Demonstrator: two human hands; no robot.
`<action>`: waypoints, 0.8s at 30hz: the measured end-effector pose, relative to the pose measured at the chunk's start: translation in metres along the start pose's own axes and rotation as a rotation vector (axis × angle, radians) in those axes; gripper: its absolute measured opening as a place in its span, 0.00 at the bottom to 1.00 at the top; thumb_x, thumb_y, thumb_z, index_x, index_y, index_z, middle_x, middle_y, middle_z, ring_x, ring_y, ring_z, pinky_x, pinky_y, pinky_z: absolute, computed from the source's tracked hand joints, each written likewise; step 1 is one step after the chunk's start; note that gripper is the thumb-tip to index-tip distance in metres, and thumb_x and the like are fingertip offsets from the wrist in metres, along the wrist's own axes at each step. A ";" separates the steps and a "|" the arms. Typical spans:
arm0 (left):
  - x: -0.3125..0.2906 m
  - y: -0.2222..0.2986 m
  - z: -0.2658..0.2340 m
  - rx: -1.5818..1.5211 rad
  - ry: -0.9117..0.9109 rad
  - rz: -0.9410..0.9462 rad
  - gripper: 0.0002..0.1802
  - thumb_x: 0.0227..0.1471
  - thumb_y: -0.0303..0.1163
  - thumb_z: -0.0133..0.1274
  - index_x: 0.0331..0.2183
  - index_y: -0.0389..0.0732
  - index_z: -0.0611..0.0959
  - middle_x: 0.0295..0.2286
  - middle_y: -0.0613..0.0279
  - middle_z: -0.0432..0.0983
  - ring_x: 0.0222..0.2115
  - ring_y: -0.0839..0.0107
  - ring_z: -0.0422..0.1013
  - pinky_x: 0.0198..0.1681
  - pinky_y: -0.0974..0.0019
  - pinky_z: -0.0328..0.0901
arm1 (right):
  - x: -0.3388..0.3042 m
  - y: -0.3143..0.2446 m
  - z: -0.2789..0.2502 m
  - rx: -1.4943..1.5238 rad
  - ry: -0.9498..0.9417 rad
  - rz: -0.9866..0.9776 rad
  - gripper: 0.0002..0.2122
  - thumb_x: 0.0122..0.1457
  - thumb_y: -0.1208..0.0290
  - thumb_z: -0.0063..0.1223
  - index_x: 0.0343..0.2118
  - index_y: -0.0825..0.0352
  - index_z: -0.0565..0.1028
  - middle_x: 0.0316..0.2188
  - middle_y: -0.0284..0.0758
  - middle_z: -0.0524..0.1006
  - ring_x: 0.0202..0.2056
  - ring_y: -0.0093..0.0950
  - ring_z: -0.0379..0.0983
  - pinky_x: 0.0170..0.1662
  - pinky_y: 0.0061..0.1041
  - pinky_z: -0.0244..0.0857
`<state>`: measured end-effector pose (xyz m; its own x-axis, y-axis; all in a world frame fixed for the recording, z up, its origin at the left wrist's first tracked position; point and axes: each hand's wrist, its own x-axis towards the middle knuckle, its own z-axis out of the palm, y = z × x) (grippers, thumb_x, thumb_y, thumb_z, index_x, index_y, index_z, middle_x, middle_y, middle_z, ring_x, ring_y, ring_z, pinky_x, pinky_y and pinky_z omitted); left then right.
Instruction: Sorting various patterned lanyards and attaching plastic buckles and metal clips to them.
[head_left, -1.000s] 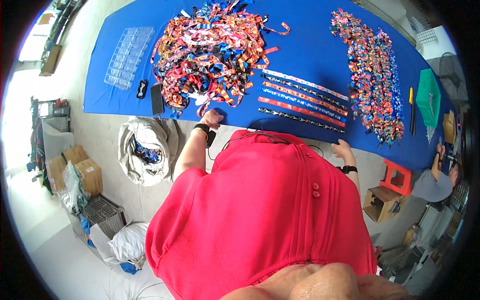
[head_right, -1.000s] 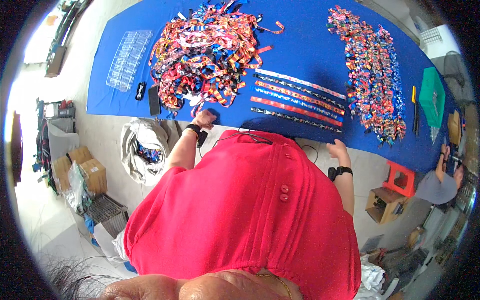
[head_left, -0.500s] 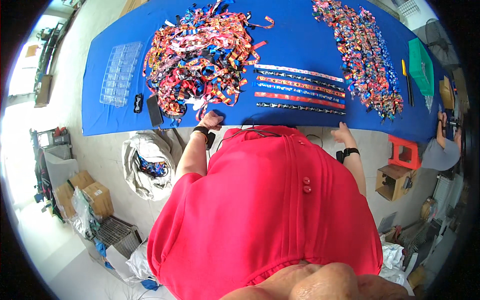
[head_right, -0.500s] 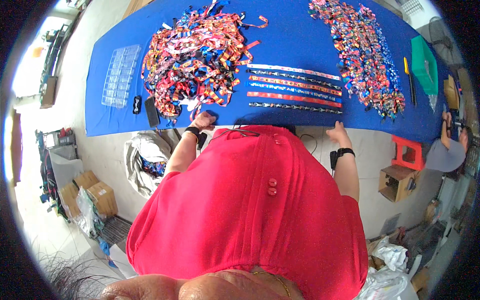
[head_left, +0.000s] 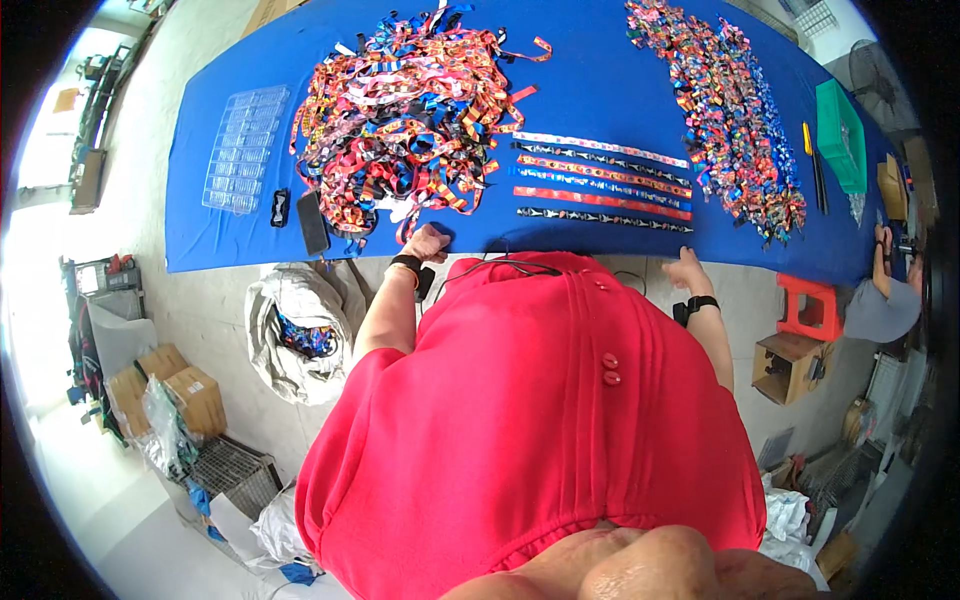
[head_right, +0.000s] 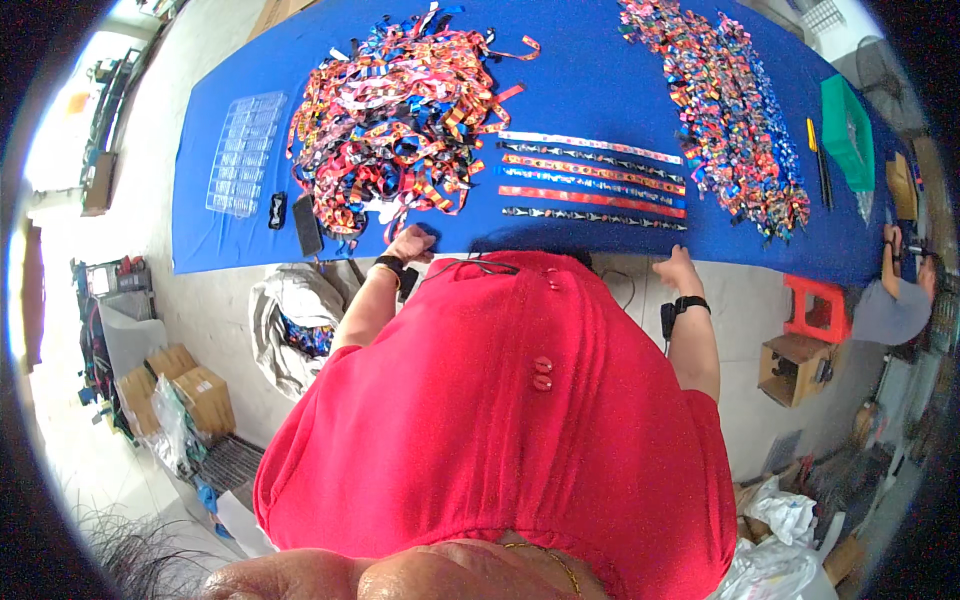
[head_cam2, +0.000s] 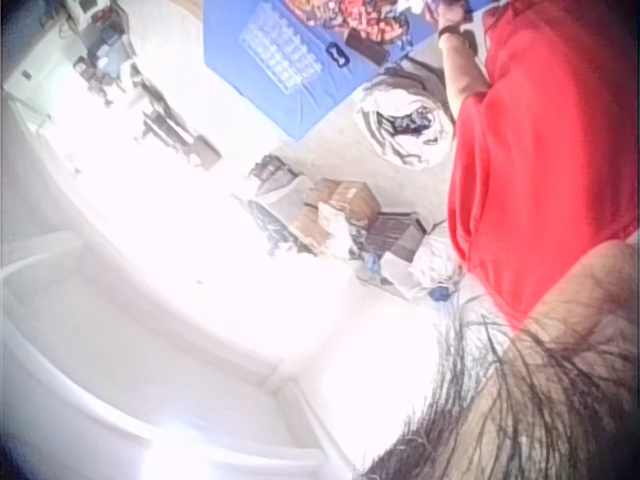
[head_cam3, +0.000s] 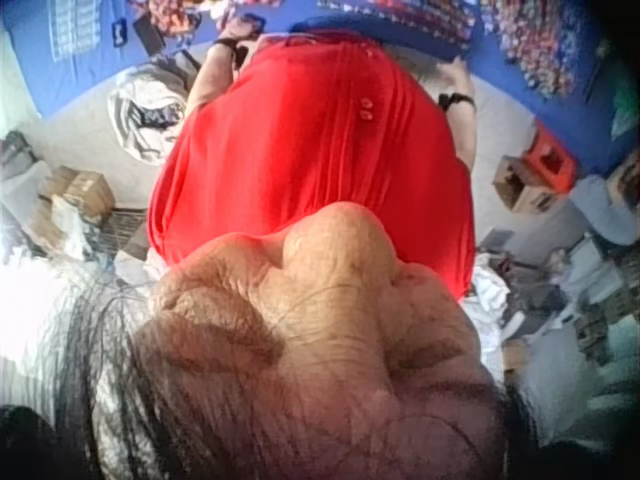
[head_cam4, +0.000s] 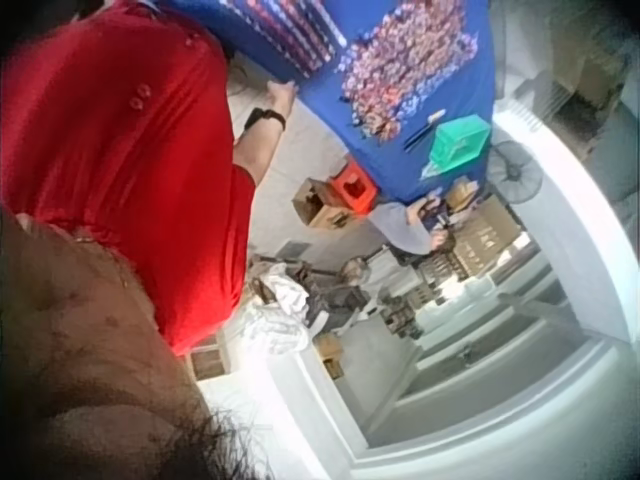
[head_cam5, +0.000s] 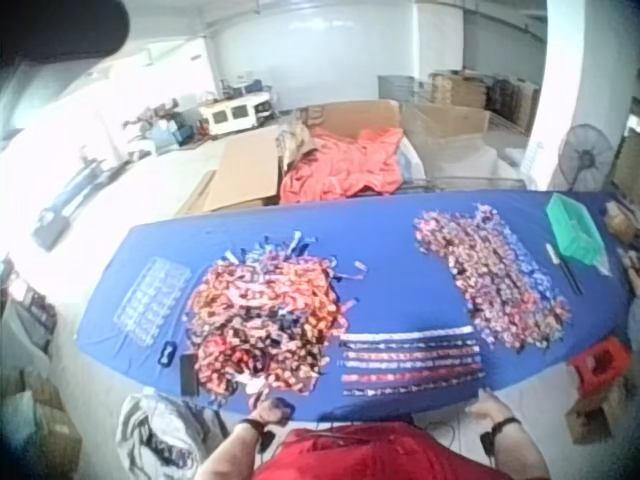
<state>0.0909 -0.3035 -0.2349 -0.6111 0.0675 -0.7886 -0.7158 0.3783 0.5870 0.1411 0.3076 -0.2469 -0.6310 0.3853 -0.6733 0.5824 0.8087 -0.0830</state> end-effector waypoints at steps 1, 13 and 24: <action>0.001 -0.003 -0.001 -0.008 0.002 -0.028 0.15 0.46 0.32 0.55 0.32 0.30 0.73 0.21 0.56 0.73 0.20 0.66 0.75 0.22 0.64 0.73 | -0.003 -0.008 -0.003 -0.006 -0.002 -0.013 0.45 0.42 0.63 0.60 0.61 0.73 0.46 0.60 0.47 0.51 0.30 0.36 0.76 0.29 0.30 0.72; -0.004 -0.001 0.001 0.028 -0.001 0.019 0.16 0.47 0.33 0.52 0.15 0.36 0.71 0.14 0.60 0.71 0.16 0.69 0.72 0.20 0.67 0.70 | -0.037 -0.040 -0.037 0.150 -0.235 0.101 0.43 0.48 0.65 0.60 0.61 0.70 0.44 0.64 0.42 0.42 0.46 0.36 0.70 0.33 0.29 0.73; 0.003 -0.006 0.000 0.010 -0.007 0.001 0.15 0.48 0.33 0.52 0.20 0.31 0.74 0.16 0.54 0.73 0.16 0.66 0.73 0.19 0.65 0.71 | -0.029 -0.030 -0.033 0.153 -0.192 0.022 0.41 0.46 0.67 0.59 0.59 0.77 0.47 0.56 0.50 0.57 0.28 0.32 0.76 0.24 0.29 0.72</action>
<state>0.0933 -0.3053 -0.2406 -0.6094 0.0740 -0.7894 -0.7119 0.3872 0.5859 0.1250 0.2865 -0.2009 -0.5167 0.2990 -0.8023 0.6750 0.7187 -0.1669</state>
